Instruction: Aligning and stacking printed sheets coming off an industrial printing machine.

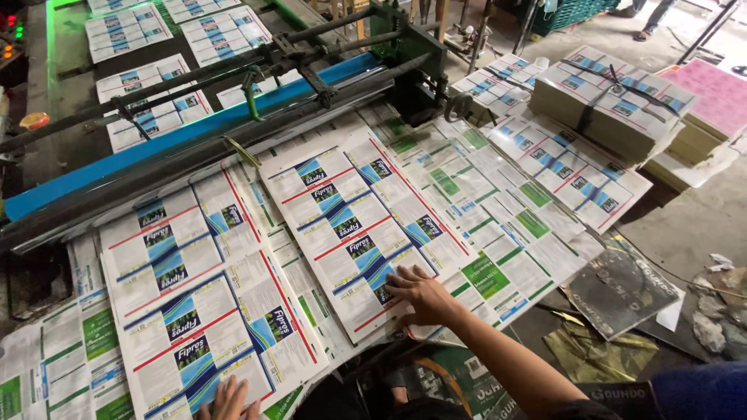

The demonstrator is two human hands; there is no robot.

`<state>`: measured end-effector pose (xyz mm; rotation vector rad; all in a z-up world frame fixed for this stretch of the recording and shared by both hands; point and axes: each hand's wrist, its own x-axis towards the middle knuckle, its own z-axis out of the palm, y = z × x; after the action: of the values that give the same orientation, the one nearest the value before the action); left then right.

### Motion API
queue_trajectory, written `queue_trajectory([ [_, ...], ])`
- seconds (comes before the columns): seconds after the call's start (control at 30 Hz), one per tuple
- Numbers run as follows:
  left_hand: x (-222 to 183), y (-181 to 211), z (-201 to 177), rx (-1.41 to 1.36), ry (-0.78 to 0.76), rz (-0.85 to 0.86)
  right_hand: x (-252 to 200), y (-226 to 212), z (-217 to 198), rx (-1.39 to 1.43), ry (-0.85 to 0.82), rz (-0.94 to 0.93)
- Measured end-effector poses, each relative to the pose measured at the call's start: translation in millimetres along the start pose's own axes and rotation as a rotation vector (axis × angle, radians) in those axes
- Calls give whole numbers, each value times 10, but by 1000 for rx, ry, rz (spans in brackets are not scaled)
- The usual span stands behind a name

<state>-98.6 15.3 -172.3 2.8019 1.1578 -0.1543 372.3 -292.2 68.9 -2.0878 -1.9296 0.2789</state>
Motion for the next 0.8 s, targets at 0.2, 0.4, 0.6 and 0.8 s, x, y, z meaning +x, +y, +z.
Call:
queue_trajectory([
  [0.2, -83, 70, -24, -92, -6, 49, 140, 127, 70, -8, -60, 11],
  [0.4, -272, 211, -336, -184, 123, 81, 362, 315, 65, 67, -240, 308],
  [0.6, -424, 353, -311, -185, 380, 76, 226, -239, -486, -137, 596, -86],
  [0.8, -662, 853, -919, -309, 687, 108, -136, -347, 160, -102, 397, -2],
])
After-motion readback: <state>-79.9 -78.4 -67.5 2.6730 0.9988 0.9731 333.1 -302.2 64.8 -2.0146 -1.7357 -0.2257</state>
